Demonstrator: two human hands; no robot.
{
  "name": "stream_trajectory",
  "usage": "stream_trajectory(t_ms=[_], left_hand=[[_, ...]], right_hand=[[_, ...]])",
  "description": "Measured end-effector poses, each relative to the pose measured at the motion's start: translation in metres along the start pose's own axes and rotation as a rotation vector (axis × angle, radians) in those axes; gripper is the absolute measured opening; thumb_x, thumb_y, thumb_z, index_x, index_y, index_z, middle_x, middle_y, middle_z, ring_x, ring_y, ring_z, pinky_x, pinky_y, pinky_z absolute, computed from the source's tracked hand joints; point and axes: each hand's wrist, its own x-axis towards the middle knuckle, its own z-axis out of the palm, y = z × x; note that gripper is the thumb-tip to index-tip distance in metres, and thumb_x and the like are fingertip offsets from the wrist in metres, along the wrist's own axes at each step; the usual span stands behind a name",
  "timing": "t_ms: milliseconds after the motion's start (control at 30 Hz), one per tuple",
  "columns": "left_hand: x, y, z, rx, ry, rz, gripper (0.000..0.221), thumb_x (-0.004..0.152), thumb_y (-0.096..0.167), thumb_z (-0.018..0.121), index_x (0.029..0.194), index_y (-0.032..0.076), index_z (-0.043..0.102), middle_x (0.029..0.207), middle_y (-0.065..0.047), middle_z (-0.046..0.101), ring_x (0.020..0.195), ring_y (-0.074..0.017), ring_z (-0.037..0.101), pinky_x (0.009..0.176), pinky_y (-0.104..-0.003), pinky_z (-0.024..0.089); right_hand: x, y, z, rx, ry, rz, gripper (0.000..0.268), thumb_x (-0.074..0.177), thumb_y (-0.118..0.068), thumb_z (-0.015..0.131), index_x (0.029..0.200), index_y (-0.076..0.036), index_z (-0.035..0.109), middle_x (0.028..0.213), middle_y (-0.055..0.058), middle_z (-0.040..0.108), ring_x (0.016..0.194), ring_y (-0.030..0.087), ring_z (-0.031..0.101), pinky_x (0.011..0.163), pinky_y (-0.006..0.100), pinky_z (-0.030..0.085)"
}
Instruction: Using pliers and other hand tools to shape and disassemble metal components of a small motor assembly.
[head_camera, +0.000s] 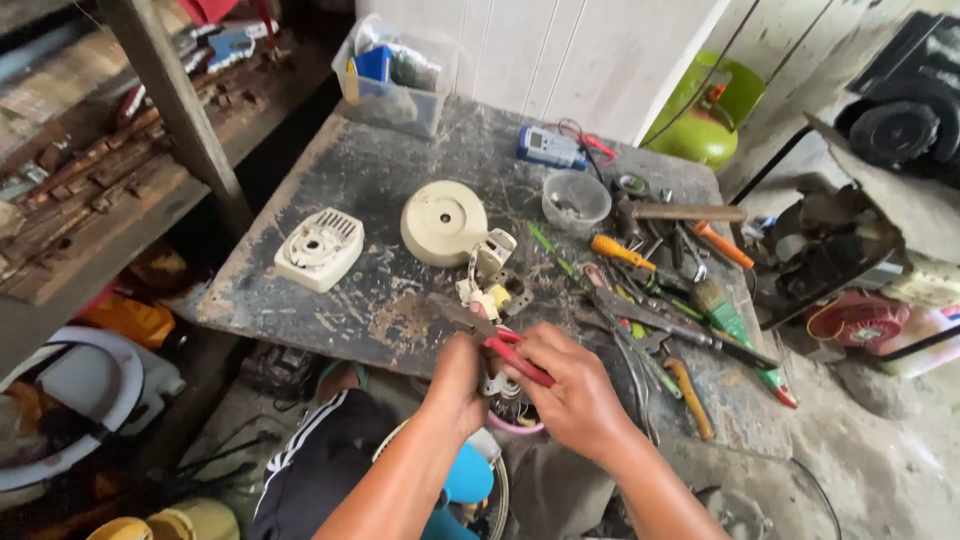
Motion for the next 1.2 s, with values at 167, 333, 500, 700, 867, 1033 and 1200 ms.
stream_trajectory(t_ms=[167,333,500,700,867,1033,1200], left_hand=[[0.006,-0.012,-0.016,-0.09,-0.243,-0.073,0.04,0.097,0.031,0.053,0.104,-0.001,0.075,0.086,-0.018,0.077,0.074,-0.0267,0.073,0.069,-0.038,0.058],[-0.002,-0.005,-0.014,-0.047,-0.278,-0.156,0.059,0.096,0.055,0.056,0.102,0.0,0.074,0.093,-0.019,0.076,0.078,-0.0283,0.074,0.069,-0.04,0.059],[-0.026,0.0,-0.004,-0.126,-0.194,-0.094,0.051,0.098,0.055,0.056,0.111,0.007,0.065,0.096,-0.024,0.078,0.059,-0.0281,0.069,0.049,-0.036,0.054],[-0.015,-0.006,-0.013,0.013,-0.113,-0.065,0.062,0.103,0.058,0.051,0.084,0.001,0.068,0.084,-0.021,0.075,0.066,-0.0303,0.07,0.062,-0.037,0.056],[-0.005,-0.018,-0.017,-0.059,-0.196,0.023,0.064,0.102,0.059,0.049,0.083,0.0,0.068,0.077,-0.018,0.073,0.065,-0.0315,0.073,0.052,-0.04,0.057],[-0.01,-0.02,-0.01,0.01,-0.126,0.039,0.067,0.099,0.063,0.047,0.089,0.0,0.068,0.088,-0.022,0.075,0.078,-0.0357,0.077,0.063,-0.041,0.061],[-0.019,-0.019,-0.004,0.069,-0.077,0.075,0.076,0.098,0.071,0.042,0.095,0.0,0.069,0.092,-0.025,0.077,0.079,-0.0364,0.078,0.058,-0.034,0.061]], right_hand=[[-0.024,-0.005,0.009,0.062,0.102,0.104,0.022,0.1,-0.017,0.061,0.111,-0.003,0.074,0.113,0.014,0.07,0.1,0.028,0.07,0.082,0.039,0.051],[-0.034,-0.008,0.015,0.056,0.135,0.159,0.02,0.101,-0.019,0.06,0.102,-0.001,0.068,0.096,0.008,0.065,0.084,0.02,0.061,0.07,0.033,0.046],[-0.048,-0.003,0.022,0.093,0.16,0.229,0.021,0.102,-0.024,0.057,0.092,-0.006,0.065,0.085,0.003,0.058,0.075,0.016,0.056,0.069,0.029,0.043],[-0.073,-0.001,0.004,-0.067,0.121,0.129,0.022,0.097,-0.018,0.065,0.108,0.001,0.069,0.101,0.011,0.065,0.086,0.019,0.064,0.072,0.028,0.051],[-0.106,0.006,-0.019,-0.484,-0.006,0.143,0.02,0.095,-0.022,0.07,0.111,-0.01,0.069,0.11,0.007,0.062,0.07,0.026,0.066,0.046,0.039,0.048],[-0.127,0.014,-0.021,-0.644,0.086,0.107,0.014,0.095,-0.025,0.067,0.104,-0.015,0.068,0.106,0.003,0.063,0.069,0.024,0.068,0.054,0.037,0.053],[-0.136,0.023,-0.012,-0.6,0.24,0.174,0.011,0.095,-0.027,0.063,0.099,-0.02,0.07,0.101,0.0,0.064,0.071,0.031,0.071,0.063,0.041,0.057]])
